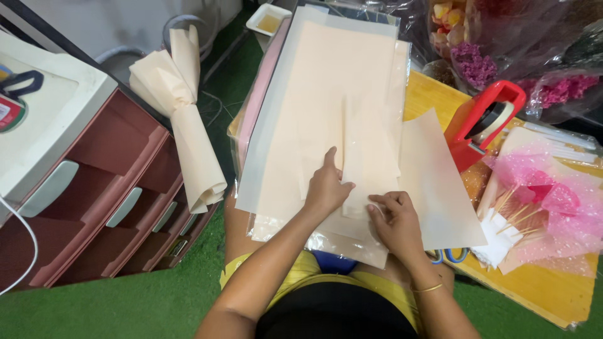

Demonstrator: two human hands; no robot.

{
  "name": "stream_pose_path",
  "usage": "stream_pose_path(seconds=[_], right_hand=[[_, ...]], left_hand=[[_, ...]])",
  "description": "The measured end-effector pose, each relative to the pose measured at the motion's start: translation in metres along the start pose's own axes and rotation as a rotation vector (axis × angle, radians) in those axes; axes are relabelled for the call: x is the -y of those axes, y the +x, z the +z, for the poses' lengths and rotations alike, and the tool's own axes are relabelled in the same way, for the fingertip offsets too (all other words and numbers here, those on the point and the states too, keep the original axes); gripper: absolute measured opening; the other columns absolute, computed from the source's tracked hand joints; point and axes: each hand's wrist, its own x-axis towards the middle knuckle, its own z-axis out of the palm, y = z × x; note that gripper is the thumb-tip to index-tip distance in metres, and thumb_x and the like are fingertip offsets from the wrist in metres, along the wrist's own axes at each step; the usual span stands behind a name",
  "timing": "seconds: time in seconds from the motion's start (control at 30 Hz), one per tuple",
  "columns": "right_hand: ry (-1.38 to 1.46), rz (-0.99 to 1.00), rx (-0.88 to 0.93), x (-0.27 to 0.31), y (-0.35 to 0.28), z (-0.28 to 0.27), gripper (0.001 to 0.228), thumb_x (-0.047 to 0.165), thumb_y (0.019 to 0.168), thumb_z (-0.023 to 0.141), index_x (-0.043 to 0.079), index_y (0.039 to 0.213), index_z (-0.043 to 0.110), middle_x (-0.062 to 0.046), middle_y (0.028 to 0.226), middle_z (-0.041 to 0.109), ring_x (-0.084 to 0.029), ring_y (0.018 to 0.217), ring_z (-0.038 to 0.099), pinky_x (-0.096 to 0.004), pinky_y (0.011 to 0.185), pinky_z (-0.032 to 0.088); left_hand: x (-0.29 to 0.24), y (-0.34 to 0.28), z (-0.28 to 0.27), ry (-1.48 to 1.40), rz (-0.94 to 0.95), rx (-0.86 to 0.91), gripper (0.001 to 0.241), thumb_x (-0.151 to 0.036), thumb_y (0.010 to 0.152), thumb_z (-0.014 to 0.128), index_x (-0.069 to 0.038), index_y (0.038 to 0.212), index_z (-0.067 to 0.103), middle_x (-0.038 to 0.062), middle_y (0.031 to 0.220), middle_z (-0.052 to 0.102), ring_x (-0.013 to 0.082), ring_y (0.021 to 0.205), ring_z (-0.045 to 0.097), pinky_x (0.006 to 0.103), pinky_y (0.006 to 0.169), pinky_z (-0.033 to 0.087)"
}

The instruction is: The person handles and aligns sheets of thin beige wrapping paper on a table, shifting individual pieces by hand to layer and align them.

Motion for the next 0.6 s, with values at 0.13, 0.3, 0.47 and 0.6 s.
stream_pose_path(seconds=[0.13,0.3,0.47,0.6], right_hand=[[0.397,0.179,-0.194,0.017,0.006,-0.017,0.065,0.017,0.085,0.083,-0.005,0.14,0.056,-0.017,0.115,0.06,-0.024,0.098,0.06,-0.031,0.08,0.05],[0.856,0.172,-0.071,-0.089,0.059,-0.007,0.076,0.04,0.083,0.083,0.003,0.136,0.043,-0.011,0.101,0.053,-0.02,0.088,0.056,-0.031,0.079,0.051],[0.986,0.05,-0.107,0.03,0.068,-0.075,0.071,0.018,0.067,0.091,0.005,0.128,0.058,-0.012,0.104,0.069,-0.026,0.09,0.07,-0.041,0.079,0.06],[1.068,0.093,-0.264,0.027,0.09,-0.08,0.049,0.0,0.064,0.093,0.007,0.105,0.067,-0.01,0.091,0.073,-0.025,0.082,0.075,-0.045,0.077,0.065]], left_hand=[[0.048,0.013,0.022,-0.47,0.077,-0.023,0.085,0.001,0.08,0.078,0.006,0.154,0.036,0.015,0.098,0.064,0.0191,0.088,0.064,0.0328,0.082,0.058],[0.056,-0.017,0.018,-0.582,0.148,0.089,0.061,0.005,0.078,0.079,-0.002,0.137,0.062,0.005,0.093,0.066,0.0089,0.081,0.065,0.0255,0.079,0.057],[0.051,-0.042,0.005,-0.475,0.165,0.158,0.052,0.003,0.079,0.078,-0.002,0.13,0.068,0.008,0.095,0.067,0.0095,0.083,0.065,0.0245,0.076,0.056],[0.051,-0.044,0.001,-0.337,0.199,0.184,0.041,0.002,0.08,0.075,-0.001,0.121,0.073,0.007,0.093,0.068,0.009,0.08,0.06,0.0232,0.071,0.054]])
